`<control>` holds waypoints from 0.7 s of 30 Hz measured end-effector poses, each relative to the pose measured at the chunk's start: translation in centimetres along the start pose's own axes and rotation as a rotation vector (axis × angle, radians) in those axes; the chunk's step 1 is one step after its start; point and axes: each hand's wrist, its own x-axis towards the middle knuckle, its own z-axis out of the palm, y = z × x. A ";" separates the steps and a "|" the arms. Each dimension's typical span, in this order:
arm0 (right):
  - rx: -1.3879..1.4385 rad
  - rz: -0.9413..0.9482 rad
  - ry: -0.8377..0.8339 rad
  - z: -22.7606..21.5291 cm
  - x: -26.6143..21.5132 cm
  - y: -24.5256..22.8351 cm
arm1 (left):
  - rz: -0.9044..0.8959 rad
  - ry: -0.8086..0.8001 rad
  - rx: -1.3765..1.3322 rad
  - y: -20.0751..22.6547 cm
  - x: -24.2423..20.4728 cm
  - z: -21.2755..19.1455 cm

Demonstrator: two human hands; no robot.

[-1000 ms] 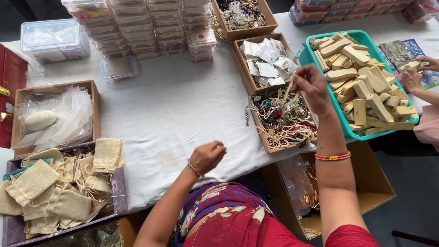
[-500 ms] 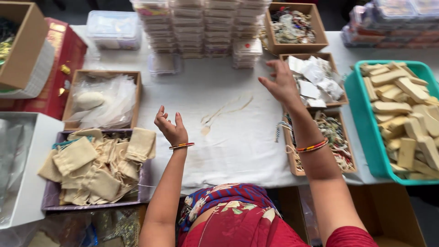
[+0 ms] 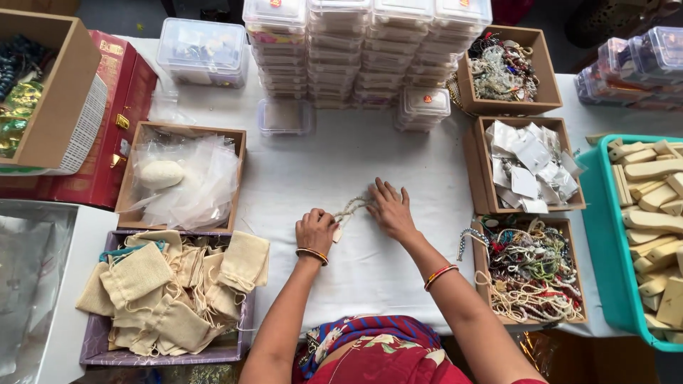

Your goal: The person sits at a table and packages beaded necklaces. They pick up a necklace, place it into a small plastic bag, and then put the bag into a beige cloth pouch. They tie the pouch closed and place it into a clear plastic container.

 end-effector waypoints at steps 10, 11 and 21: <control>0.380 0.423 -0.353 -0.7 -4.3 3.5 | -0.392 -0.098 -0.193 -2.6 3.3 0.1; 0.721 0.569 -0.391 -0.7 -5.3 3.9 | -0.363 -0.088 -0.154 -2.1 3.1 -0.4; 0.170 0.310 -0.036 -1.1 -8.2 2.3 | 0.115 0.112 0.121 1.4 -1.1 1.4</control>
